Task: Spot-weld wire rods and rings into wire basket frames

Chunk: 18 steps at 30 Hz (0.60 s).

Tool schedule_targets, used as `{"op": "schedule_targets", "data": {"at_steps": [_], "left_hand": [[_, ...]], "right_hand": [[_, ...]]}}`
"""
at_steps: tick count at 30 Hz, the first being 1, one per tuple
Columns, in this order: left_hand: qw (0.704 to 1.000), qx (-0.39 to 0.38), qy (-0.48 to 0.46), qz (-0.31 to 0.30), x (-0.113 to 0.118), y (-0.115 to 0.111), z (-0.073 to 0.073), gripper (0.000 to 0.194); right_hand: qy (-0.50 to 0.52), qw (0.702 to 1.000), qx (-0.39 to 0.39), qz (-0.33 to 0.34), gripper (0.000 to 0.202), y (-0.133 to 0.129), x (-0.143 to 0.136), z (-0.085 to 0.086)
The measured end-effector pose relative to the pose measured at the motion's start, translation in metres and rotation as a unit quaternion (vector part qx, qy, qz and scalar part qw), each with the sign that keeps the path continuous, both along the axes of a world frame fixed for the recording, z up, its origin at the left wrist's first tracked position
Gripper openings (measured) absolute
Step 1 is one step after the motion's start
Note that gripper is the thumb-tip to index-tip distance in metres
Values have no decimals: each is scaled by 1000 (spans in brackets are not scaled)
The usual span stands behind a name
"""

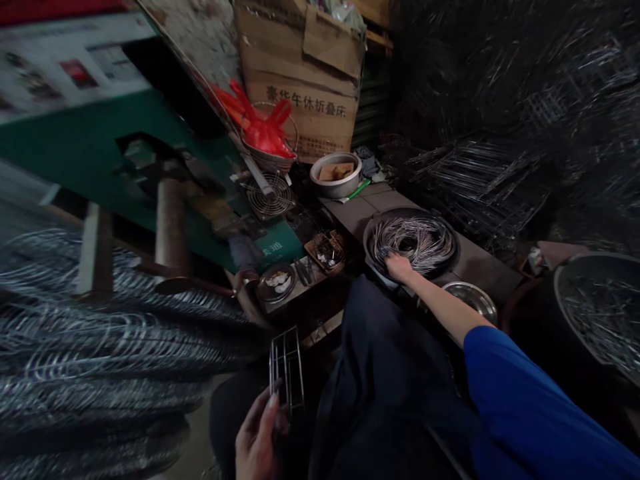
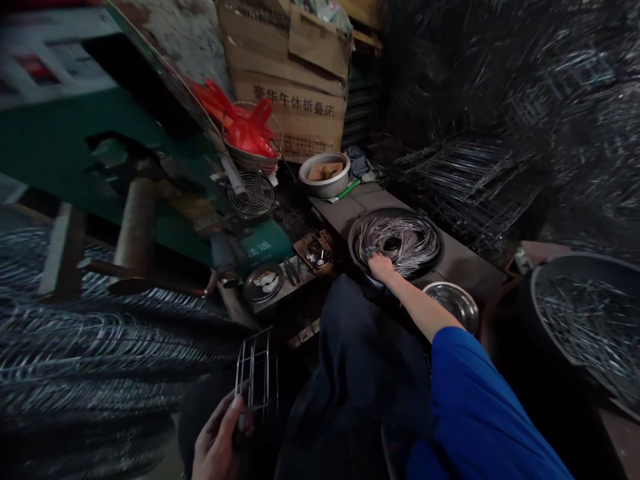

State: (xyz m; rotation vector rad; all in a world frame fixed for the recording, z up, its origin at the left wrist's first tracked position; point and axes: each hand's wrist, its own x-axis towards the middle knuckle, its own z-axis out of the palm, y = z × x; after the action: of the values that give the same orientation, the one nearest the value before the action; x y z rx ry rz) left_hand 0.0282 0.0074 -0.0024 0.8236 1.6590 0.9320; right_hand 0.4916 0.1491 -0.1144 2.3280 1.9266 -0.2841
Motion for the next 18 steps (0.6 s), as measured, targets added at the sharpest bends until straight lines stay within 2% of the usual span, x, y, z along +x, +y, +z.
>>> {"op": "schedule_targets", "data": {"at_steps": [3, 6, 11, 18], "left_hand": [[999, -35, -24, 33, -13, -4, -1, 68], [996, -36, -56, 66, -22, -4, -3, 63], [989, -30, -102, 106, -17, 7, 1, 59], [991, -26, -112, 72, -15, 3, -10, 60]], "right_hand": [[-1, 1000, -12, -19, 30, -4, 1, -1], [-8, 1000, -5, -27, 31, -21, 13, 4], [-22, 999, 14, -26, 29, -48, 28, 17], [-27, 998, 35, -52, 33, -59, 17, 20]]}}
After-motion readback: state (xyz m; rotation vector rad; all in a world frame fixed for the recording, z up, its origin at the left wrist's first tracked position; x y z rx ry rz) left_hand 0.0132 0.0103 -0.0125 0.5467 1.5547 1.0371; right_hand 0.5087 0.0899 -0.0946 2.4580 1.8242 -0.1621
